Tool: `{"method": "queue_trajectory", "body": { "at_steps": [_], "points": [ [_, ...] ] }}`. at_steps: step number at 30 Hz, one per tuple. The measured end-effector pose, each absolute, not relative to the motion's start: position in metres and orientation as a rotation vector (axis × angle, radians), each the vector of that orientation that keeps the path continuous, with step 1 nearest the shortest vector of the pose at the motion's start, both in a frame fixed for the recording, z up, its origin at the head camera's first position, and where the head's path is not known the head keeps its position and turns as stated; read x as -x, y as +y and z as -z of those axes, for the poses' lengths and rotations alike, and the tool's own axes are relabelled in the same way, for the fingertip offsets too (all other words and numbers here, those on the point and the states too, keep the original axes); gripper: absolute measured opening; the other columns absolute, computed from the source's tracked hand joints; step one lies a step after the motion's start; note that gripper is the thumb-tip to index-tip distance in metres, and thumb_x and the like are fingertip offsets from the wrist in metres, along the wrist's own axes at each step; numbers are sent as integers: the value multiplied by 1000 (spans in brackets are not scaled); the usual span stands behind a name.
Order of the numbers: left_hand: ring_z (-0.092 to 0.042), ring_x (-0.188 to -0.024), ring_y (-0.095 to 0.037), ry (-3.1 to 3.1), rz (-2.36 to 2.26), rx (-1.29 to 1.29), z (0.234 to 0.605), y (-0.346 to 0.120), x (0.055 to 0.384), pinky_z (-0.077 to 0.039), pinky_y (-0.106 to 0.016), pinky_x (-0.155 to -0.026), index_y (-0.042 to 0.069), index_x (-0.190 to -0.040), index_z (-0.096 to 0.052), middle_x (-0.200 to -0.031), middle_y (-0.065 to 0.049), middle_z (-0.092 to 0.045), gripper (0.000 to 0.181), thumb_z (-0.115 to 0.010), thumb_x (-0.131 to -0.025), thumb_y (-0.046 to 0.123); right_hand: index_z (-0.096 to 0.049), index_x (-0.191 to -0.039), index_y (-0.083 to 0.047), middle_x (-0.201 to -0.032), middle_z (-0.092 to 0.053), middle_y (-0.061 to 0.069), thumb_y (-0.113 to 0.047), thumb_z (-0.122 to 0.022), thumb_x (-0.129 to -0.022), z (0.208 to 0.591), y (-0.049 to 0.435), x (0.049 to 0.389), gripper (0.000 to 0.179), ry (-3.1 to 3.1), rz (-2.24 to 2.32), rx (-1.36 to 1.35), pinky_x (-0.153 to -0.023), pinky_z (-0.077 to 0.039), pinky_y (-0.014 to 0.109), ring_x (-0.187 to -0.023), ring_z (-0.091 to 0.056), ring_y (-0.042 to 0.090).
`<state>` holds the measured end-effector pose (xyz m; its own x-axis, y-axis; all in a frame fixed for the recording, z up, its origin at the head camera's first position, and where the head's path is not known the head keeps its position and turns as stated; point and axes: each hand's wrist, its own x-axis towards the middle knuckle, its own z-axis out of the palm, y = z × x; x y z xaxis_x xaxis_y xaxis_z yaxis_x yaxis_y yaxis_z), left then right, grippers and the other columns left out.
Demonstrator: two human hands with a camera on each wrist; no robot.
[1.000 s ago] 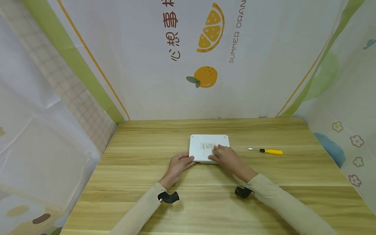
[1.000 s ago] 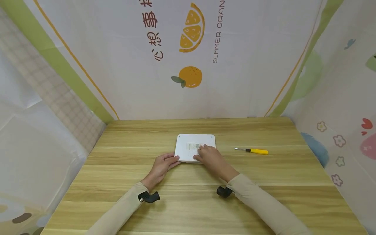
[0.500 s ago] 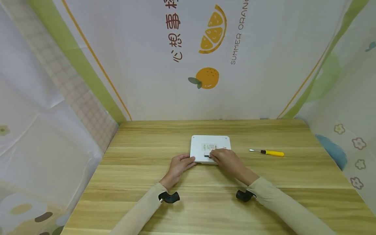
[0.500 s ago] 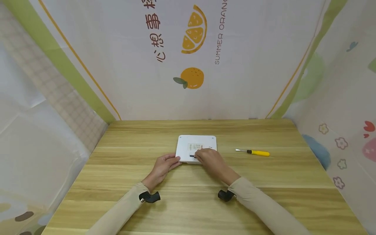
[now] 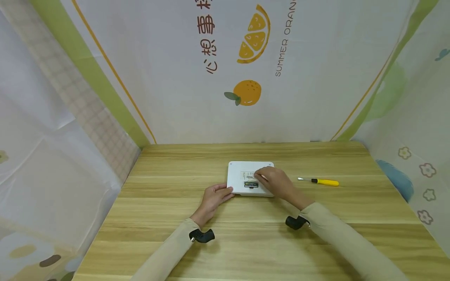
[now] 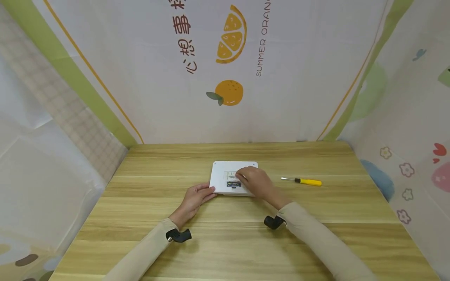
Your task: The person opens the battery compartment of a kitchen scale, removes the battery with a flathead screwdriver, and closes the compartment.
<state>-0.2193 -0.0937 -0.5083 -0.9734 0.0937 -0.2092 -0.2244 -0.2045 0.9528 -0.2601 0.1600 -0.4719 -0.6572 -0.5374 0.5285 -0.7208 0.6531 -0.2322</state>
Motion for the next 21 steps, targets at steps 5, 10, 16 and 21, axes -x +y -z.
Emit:
{"method": "queue_trajectory", "body": {
  "at_steps": [5,10,16,21],
  "points": [
    [-72,-103,-24,1840,-2279,147,509,-94,219,-63,-32,-95,-19,-127,-58,-119,-30,-67,34,-65,-96,-5,-77,-108,1,-102,-77,16,-21,-64,-103,454,186,270,26,-2660,-1101,-579,-75,-66,42,-88,-73,28],
    [-71,-104,-24,1847,-2279,134,511,-94,219,-62,-32,-95,-19,-128,-57,-121,-32,-66,35,-65,-97,-5,-68,-126,7,-118,-70,25,-26,-56,-108,442,222,284,40,-2732,-1513,-153,-90,-64,49,-103,-69,35],
    [-71,-105,-25,1853,-2271,120,511,-95,220,-62,-32,-96,-19,-128,-57,-122,-32,-65,34,-64,-97,-5,-59,-136,10,-123,-68,25,-24,-52,-109,445,260,299,44,-2770,-1667,123,-91,-65,39,-107,-69,31],
    [-71,-105,-26,1858,-2264,129,510,-95,220,-62,-32,-95,-19,-127,-58,-122,-33,-65,34,-65,-97,-4,-63,-129,13,-107,-72,13,-19,-55,-107,458,284,308,39,-2847,-1591,160,-73,-64,25,-84,-69,14]
  ]
}}
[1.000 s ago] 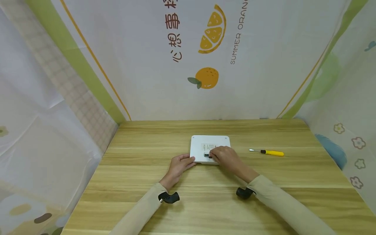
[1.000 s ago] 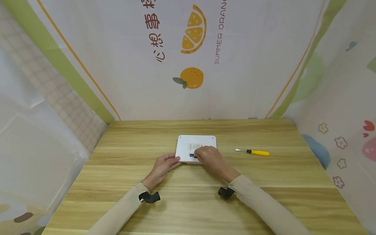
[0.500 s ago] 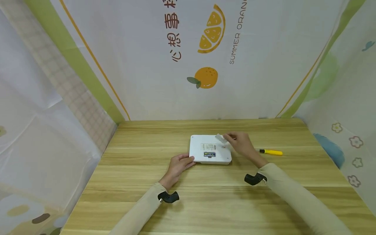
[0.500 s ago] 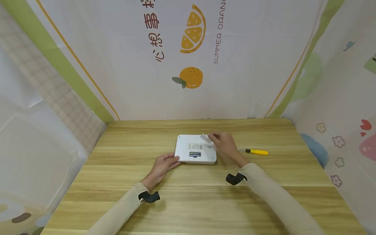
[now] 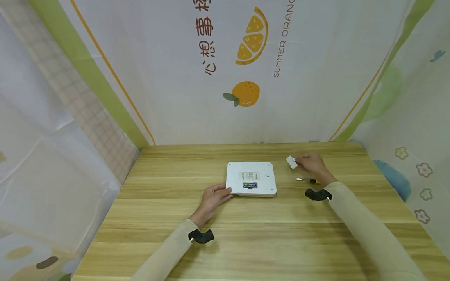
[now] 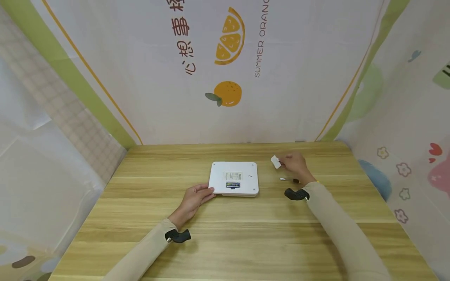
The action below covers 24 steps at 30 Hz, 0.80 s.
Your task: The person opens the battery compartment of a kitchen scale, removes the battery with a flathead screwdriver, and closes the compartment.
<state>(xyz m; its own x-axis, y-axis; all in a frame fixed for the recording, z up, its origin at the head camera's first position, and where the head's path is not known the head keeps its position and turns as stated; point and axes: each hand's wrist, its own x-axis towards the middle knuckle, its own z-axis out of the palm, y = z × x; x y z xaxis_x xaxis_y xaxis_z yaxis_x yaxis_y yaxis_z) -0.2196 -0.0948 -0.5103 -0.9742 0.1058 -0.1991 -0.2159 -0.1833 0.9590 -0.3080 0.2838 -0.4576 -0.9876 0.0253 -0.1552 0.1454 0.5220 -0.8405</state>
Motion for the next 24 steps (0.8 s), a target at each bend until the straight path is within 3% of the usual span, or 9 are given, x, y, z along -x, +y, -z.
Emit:
{"method": "queue_trajectory", "body": {
  "at_steps": [3,12,19,21,24],
  "points": [
    [-71,-106,-27,1860,-2256,132,510,-95,220,-62,-33,-96,-18,-127,-58,-122,-32,-66,34,-65,-97,-4,-67,-124,13,-104,-72,10,-17,-59,-104,465,291,311,37,2670,1425,-148,-64,-60,22,-77,-63,7],
    [-71,-107,-28,1869,-2251,110,508,-95,219,-62,-35,-97,-17,-127,-60,-121,-32,-66,34,-67,-97,-2,-73,-115,10,-84,-77,9,-15,-62,-100,474,294,312,30,2807,1300,-80,-51,-51,21,-68,-66,8],
    [-72,-105,-27,1863,-2258,106,509,-95,220,-62,-35,-96,-18,-126,-59,-120,-32,-67,34,-66,-97,-3,-77,-107,7,-67,-69,-3,-19,-64,-99,475,297,310,30,2870,1215,-58,-46,-42,22,-55,-51,11],
    [-72,-104,-26,1868,-2256,100,509,-95,219,-62,-34,-96,-18,-126,-59,-120,-32,-67,34,-66,-97,-3,-77,-106,6,-67,-68,1,-20,-63,-99,476,299,309,31,2854,1220,-63,-45,-42,22,-53,-49,12],
    [-72,-104,-26,1867,-2257,101,508,-96,218,-62,-33,-95,-19,-126,-59,-121,-33,-66,33,-66,-97,-4,-77,-110,5,-85,-74,14,-24,-60,-101,475,303,306,35,2859,1172,-47,-56,-49,28,-66,-59,22]
  ]
}}
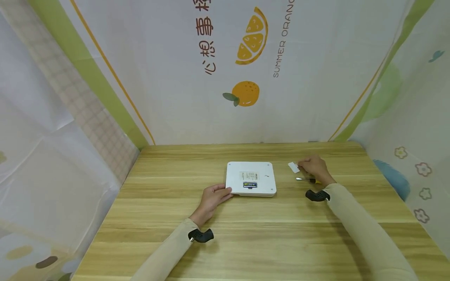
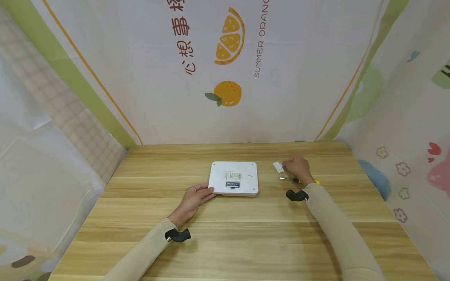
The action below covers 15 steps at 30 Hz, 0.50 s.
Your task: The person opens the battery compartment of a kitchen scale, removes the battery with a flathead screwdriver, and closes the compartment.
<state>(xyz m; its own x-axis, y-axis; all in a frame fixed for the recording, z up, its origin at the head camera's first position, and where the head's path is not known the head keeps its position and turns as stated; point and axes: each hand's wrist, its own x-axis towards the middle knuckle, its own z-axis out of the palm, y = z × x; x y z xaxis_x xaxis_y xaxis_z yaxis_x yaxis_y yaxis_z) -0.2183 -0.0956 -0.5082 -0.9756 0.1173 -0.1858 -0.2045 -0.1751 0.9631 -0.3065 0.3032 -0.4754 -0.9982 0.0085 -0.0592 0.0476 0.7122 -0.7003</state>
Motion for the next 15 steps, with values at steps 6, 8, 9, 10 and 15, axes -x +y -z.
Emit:
{"method": "queue_trajectory", "body": {
  "at_steps": [6,8,9,10,15],
  "points": [
    [-71,-104,-26,1855,-2259,98,510,-97,219,-62,-33,-96,-18,-127,-59,-122,-33,-65,34,-66,-97,-3,-69,-126,5,-126,-67,28,-28,-54,-106,465,319,293,42,2963,1043,103,-94,-57,59,-117,-61,47],
    [-71,-104,-26,1851,-2261,98,511,-97,219,-62,-33,-96,-18,-127,-58,-122,-33,-65,34,-66,-97,-4,-69,-126,6,-121,-69,28,-28,-56,-106,461,327,288,42,3008,983,191,-93,-57,60,-112,-63,47],
    [-72,-103,-25,1847,-2264,104,512,-97,220,-62,-33,-96,-18,-126,-58,-121,-33,-66,34,-66,-97,-4,-69,-125,7,-120,-69,28,-28,-56,-106,458,331,285,41,3020,957,233,-92,-57,62,-111,-64,48],
    [-72,-103,-25,1844,-2267,107,512,-97,220,-62,-33,-96,-19,-127,-58,-121,-32,-66,34,-65,-97,-4,-69,-124,7,-118,-70,28,-28,-58,-106,457,336,282,41,3042,911,279,-91,-57,62,-108,-65,47],
    [-72,-101,-23,1842,-2267,111,512,-96,221,-62,-33,-95,-18,-127,-58,-120,-31,-67,34,-66,-97,-4,-70,-123,7,-116,-71,28,-28,-61,-104,456,356,264,41,3046,754,382,-86,-59,63,-105,-65,48]
  ]
}}
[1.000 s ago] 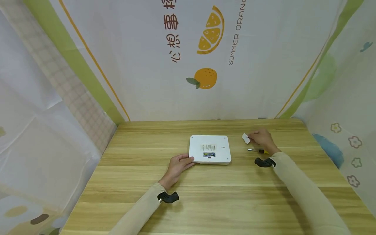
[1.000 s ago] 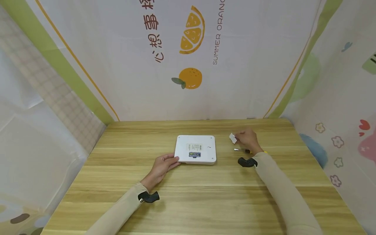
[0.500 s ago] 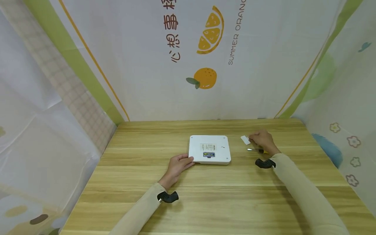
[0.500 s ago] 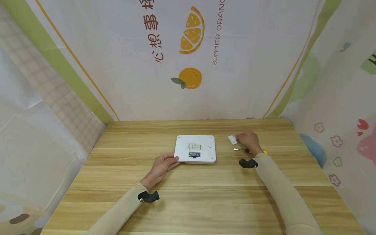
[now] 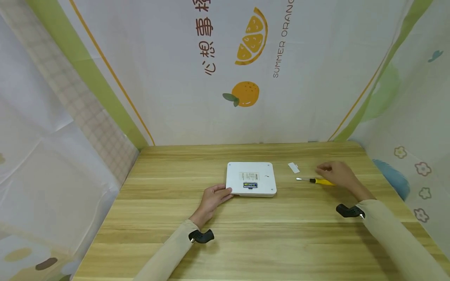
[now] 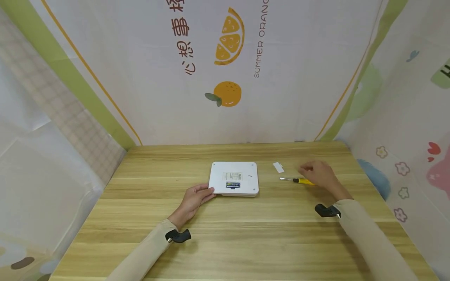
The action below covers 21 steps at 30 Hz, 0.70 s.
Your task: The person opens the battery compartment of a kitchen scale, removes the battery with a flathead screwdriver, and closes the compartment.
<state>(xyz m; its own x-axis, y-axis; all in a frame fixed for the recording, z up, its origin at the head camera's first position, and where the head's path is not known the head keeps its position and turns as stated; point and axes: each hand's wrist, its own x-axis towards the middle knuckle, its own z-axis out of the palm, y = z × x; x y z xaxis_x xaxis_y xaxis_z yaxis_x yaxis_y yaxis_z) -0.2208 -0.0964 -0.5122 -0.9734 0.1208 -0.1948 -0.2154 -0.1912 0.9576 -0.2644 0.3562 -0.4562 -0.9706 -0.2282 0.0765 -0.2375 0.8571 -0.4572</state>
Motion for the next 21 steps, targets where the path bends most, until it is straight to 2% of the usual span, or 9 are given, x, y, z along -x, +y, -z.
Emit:
{"method": "queue_trajectory", "body": {
  "at_steps": [7,10,13,15,17,21],
  "points": [
    [-72,-102,-26,1846,-2265,103,511,-96,220,-62,-34,-96,-19,-127,-58,-119,-32,-67,34,-66,-97,-5,-73,-121,3,-121,-69,28,-36,-66,-101,470,377,249,45,-3072,-679,-405,-85,-57,65,-110,-62,50],
    [-72,-103,-27,1854,-2258,90,511,-96,221,-62,-34,-96,-19,-127,-58,-119,-33,-67,34,-65,-97,-4,-75,-116,4,-115,-72,25,-33,-71,-98,475,381,247,41,-3054,-641,-447,-79,-58,59,-101,-65,44],
    [-72,-103,-27,1857,-2253,87,510,-96,220,-62,-34,-95,-18,-127,-58,-119,-33,-67,34,-65,-97,-4,-76,-112,4,-105,-74,20,-26,-76,-95,480,382,245,34,-3031,-619,-474,-70,-58,48,-89,-66,32],
    [-72,-103,-27,1860,-2252,84,510,-95,220,-63,-34,-95,-18,-127,-58,-119,-33,-67,33,-65,-97,-4,-77,-109,4,-100,-73,18,-21,-78,-92,481,383,244,30,-3010,-629,-483,-68,-57,45,-85,-65,30],
    [-72,-102,-26,1859,-2255,85,510,-95,220,-63,-34,-95,-19,-127,-58,-119,-33,-67,33,-65,-97,-5,-78,-107,3,-99,-73,18,-20,-79,-91,483,384,244,27,-2990,-634,-479,-69,-58,48,-86,-66,31],
    [-72,-101,-26,1855,-2265,84,509,-95,219,-63,-35,-95,-20,-127,-57,-118,-33,-67,34,-64,-97,-6,-79,-107,1,-107,-73,23,-22,-79,-91,486,387,243,28,-2964,-670,-455,-81,-58,62,-98,-66,44]
  ]
}}
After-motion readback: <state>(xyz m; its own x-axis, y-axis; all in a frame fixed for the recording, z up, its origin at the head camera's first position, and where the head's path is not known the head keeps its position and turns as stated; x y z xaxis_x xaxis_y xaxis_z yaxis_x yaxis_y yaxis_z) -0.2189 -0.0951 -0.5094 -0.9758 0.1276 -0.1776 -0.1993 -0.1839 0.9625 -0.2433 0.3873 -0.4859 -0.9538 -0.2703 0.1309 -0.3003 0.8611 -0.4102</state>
